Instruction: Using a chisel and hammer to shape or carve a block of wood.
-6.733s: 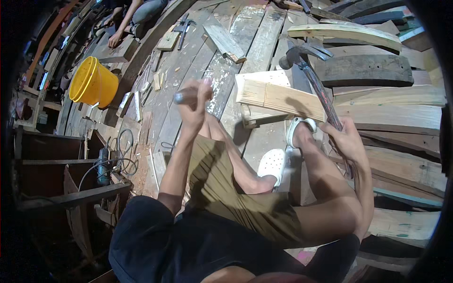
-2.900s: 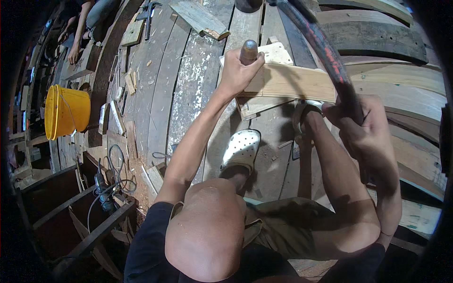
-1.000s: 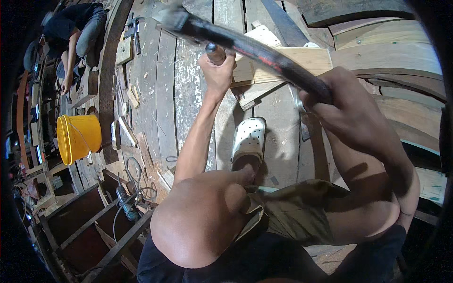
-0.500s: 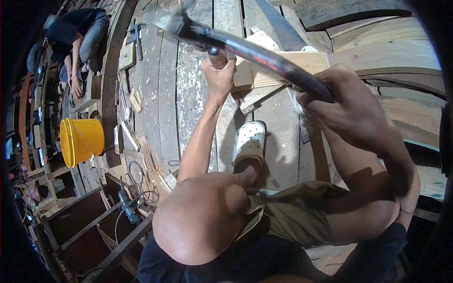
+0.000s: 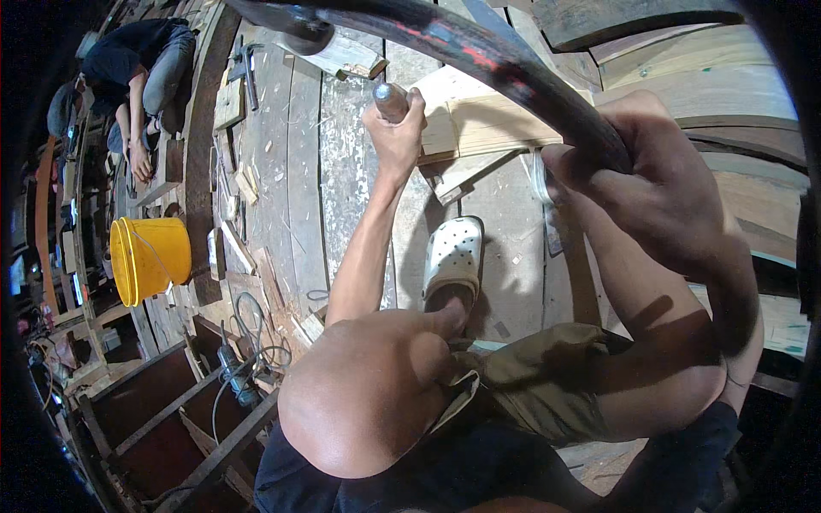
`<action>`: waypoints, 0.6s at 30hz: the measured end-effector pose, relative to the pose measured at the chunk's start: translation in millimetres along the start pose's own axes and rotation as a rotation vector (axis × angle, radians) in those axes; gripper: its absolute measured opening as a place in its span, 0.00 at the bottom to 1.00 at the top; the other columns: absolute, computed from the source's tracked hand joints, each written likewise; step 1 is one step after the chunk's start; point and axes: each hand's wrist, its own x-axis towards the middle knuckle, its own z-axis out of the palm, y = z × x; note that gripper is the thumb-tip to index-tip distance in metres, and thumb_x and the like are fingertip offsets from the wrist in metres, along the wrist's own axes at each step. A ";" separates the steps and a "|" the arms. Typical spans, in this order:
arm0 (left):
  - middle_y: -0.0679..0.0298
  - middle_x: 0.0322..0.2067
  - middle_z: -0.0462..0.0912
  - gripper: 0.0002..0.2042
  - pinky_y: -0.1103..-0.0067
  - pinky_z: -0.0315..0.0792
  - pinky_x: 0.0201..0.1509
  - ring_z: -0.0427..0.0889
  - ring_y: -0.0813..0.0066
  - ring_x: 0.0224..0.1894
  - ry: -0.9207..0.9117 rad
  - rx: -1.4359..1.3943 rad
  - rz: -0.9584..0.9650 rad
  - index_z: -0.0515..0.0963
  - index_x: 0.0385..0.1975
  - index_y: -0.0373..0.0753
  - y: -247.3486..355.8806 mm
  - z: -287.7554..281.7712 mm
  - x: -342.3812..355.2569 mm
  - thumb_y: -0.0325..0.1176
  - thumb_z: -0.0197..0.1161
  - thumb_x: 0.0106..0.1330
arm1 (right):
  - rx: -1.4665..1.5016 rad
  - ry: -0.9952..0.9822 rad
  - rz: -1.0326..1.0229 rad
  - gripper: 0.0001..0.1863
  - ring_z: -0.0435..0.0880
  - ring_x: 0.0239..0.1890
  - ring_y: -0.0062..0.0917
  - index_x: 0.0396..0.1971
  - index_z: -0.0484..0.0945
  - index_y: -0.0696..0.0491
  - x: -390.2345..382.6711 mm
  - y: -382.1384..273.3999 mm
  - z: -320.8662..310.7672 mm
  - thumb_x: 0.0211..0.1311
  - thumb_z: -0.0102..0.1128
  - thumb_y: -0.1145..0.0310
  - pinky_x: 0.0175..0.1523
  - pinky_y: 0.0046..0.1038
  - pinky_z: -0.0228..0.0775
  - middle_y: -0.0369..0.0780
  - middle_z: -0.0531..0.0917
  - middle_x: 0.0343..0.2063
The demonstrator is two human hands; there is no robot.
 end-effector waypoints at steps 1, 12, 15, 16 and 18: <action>0.71 0.12 0.71 0.13 0.84 0.61 0.19 0.69 0.87 0.15 0.000 0.005 0.017 0.68 0.14 0.37 0.5 -0.3 0.4 0.26 0.60 0.60 | -0.015 0.018 -0.047 0.07 0.73 0.21 0.19 0.21 0.75 0.59 0.4 -0.6 0.0 0.52 0.57 0.71 0.32 0.25 0.65 0.35 0.74 0.16; 0.73 0.14 0.69 0.11 0.84 0.59 0.19 0.65 0.87 0.16 -0.059 0.155 0.180 0.70 0.16 0.35 7.0 -2.5 -11.7 0.27 0.60 0.59 | 0.018 0.196 -0.301 0.09 0.66 0.17 0.20 0.18 0.72 0.61 -2.1 8.0 13.3 0.52 0.56 0.71 0.27 0.27 0.61 0.37 0.68 0.12; 0.73 0.14 0.69 0.11 0.85 0.59 0.19 0.65 0.87 0.16 -0.057 0.095 0.086 0.70 0.17 0.36 -1.8 2.6 -7.3 0.28 0.61 0.59 | -0.116 -0.131 0.073 0.13 0.67 0.19 0.18 0.19 0.73 0.60 9.9 12.5 8.6 0.57 0.58 0.68 0.27 0.26 0.61 0.35 0.69 0.15; 0.73 0.14 0.69 0.11 0.85 0.59 0.19 0.65 0.87 0.16 -0.059 0.072 0.042 0.70 0.17 0.36 -4.2 2.5 -3.8 0.28 0.61 0.59 | -0.148 -0.151 0.153 0.10 0.68 0.18 0.19 0.21 0.74 0.60 14.2 15.2 11.3 0.57 0.56 0.70 0.26 0.26 0.60 0.35 0.71 0.17; 0.73 0.13 0.69 0.11 0.85 0.59 0.18 0.66 0.87 0.15 -0.015 0.033 0.009 0.70 0.16 0.36 -0.8 4.9 -1.7 0.27 0.61 0.60 | -0.078 -0.055 0.063 0.08 0.68 0.19 0.19 0.21 0.75 0.60 8.4 18.8 8.7 0.56 0.55 0.72 0.26 0.26 0.61 0.35 0.72 0.18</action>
